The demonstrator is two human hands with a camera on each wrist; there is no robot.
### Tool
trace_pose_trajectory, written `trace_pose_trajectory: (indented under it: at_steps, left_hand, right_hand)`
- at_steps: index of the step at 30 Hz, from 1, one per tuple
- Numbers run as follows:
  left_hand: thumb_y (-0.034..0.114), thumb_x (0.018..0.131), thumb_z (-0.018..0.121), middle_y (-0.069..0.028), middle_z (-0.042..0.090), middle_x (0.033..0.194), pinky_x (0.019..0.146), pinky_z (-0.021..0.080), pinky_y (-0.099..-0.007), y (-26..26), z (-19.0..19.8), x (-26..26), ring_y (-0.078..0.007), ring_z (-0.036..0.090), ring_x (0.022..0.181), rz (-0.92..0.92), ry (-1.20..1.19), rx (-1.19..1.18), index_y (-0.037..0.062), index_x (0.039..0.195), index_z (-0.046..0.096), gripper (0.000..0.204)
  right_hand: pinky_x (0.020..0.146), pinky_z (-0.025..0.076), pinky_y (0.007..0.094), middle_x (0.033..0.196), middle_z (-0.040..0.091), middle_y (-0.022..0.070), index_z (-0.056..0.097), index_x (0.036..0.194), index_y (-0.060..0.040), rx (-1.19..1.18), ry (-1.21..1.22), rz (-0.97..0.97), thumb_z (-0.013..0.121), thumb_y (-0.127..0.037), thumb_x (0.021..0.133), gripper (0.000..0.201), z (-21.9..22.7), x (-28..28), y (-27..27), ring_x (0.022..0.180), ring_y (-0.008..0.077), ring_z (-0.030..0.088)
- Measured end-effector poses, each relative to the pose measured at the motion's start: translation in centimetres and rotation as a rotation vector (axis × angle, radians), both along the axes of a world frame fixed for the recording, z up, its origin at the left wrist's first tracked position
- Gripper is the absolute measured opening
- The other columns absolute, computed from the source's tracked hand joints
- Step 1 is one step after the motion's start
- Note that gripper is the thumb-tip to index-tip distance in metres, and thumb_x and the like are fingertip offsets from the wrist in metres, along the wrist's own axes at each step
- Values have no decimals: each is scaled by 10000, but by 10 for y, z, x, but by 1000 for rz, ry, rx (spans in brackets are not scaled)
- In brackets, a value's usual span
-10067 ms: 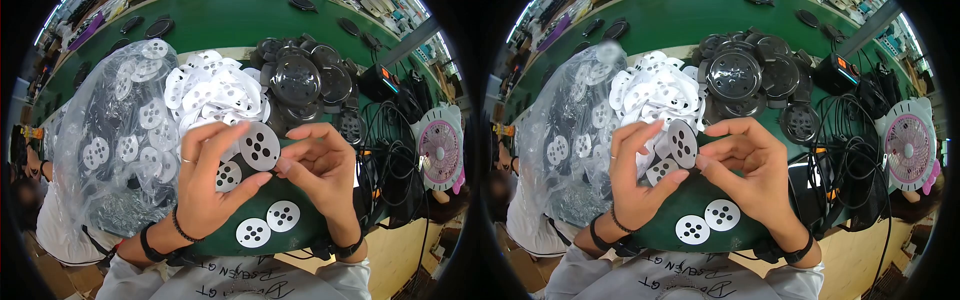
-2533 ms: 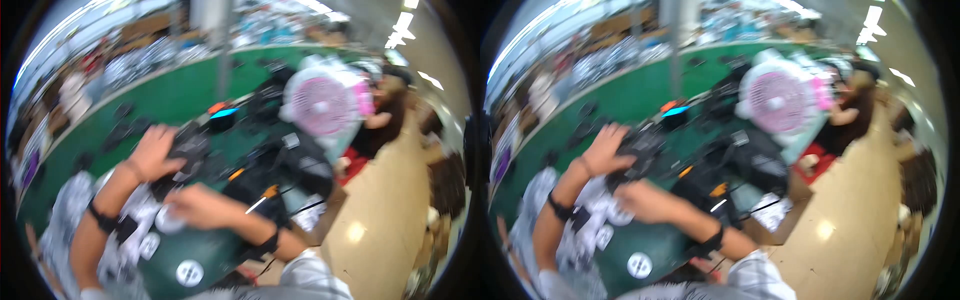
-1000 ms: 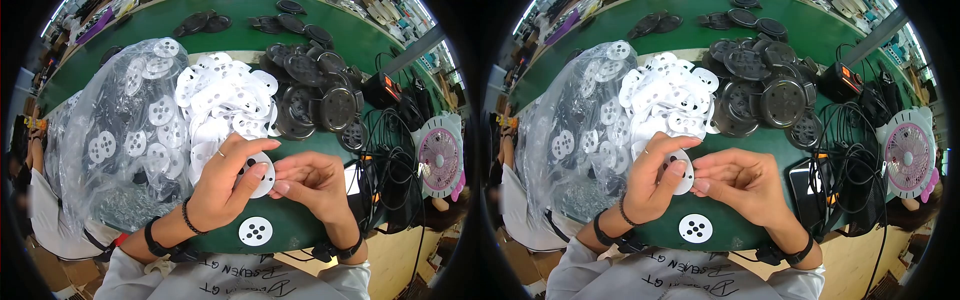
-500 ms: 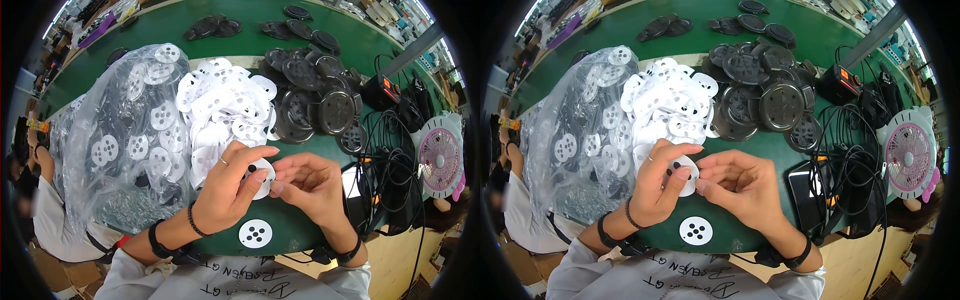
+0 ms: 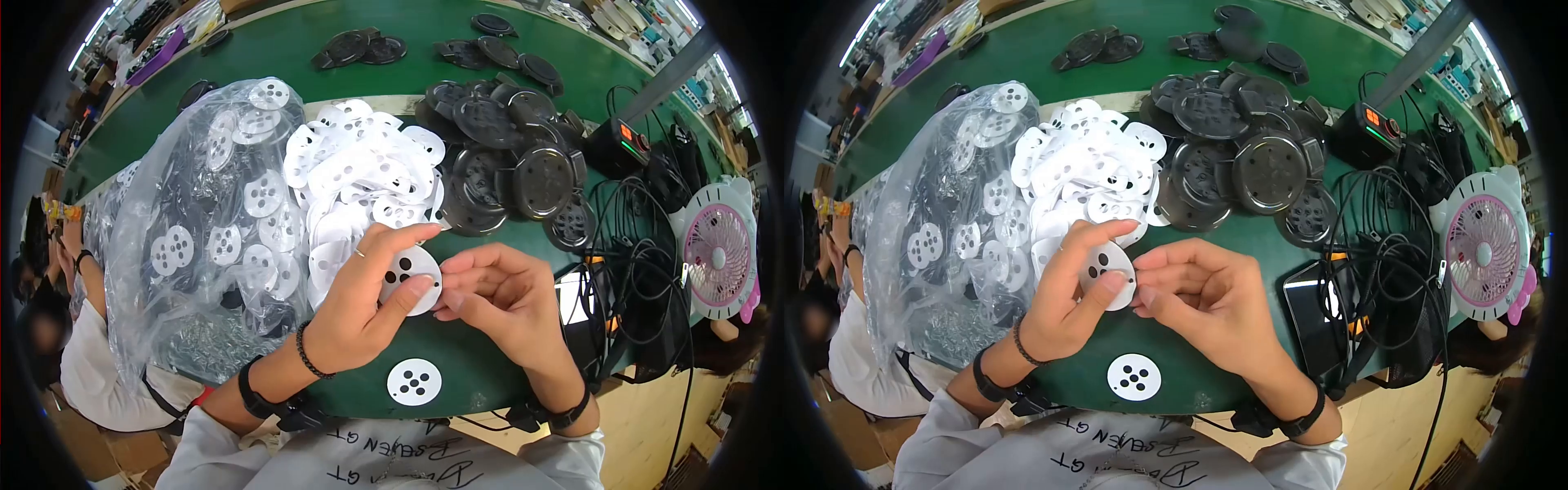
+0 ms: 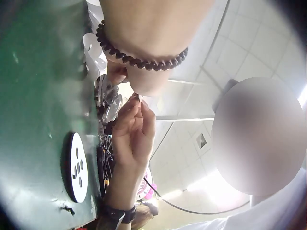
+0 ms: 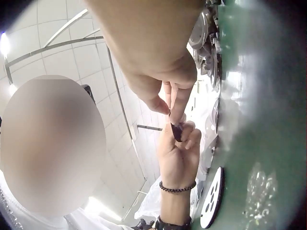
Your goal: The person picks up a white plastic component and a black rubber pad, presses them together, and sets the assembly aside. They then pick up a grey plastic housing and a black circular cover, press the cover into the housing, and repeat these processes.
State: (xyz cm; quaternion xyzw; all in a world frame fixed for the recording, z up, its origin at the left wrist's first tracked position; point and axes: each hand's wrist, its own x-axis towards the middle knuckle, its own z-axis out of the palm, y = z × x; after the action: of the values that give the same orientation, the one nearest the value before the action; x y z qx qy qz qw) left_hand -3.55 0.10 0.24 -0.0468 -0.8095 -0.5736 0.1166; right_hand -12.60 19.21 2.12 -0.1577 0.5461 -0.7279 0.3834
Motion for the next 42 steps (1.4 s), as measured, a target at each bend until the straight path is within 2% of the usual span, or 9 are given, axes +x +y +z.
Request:
trace_pose_trajectory:
  at_steps: [5, 22, 24, 34, 36, 42]
  left_hand:
    - [111, 999, 569, -76, 505, 1062, 860, 399, -284, 1, 1, 2, -161, 494, 939, -11, -15, 4, 0, 1405, 500, 426]
    - [204, 1030, 570, -60, 502, 1067, 884, 391, -273, 1, 0, 2, -139, 489, 960, -11, -69, 72, -2, 1413, 492, 442]
    - [179, 1022, 582, -106, 528, 1034, 866, 413, -304, 3, -1, 1, -201, 520, 939, 12, -33, 88, 7, 1385, 515, 408]
    - [180, 1024, 577, -100, 525, 1041, 869, 412, -299, 3, 0, 2, -195, 518, 943, 13, -48, 103, 8, 1388, 514, 408]
    - [205, 1037, 561, -60, 498, 1090, 911, 379, -268, 3, 0, 2, -135, 485, 983, -10, -81, 109, -10, 1421, 485, 447]
    - [219, 1042, 555, -62, 504, 1103, 922, 381, -274, 1, 0, 3, -137, 490, 993, -16, -88, 101, -17, 1422, 480, 454]
  right_hand:
    - [846, 593, 283, 1017, 729, 150, 621, 1167, 90, 25, 69, 24, 687, 90, 893, 282, 1, -1, 0, 920, 165, 722]
    - [874, 587, 281, 1034, 729, 150, 634, 1195, 95, -11, 53, 38, 689, 110, 871, 329, -1, -2, 1, 954, 172, 724]
    - [875, 586, 279, 1036, 728, 148, 636, 1195, 94, -14, 51, 41, 692, 111, 868, 332, -1, -2, 1, 957, 171, 723]
    - [885, 583, 277, 1043, 728, 141, 640, 1200, 92, -26, 62, 39, 696, 117, 860, 346, -3, -2, 1, 967, 168, 720]
    - [885, 584, 277, 1044, 728, 142, 640, 1200, 94, -20, 62, 41, 693, 119, 860, 344, -3, -2, 1, 969, 169, 720]
    - [884, 584, 278, 1041, 728, 146, 641, 1201, 94, -36, 63, 47, 694, 120, 859, 348, -3, -2, 0, 965, 169, 719]
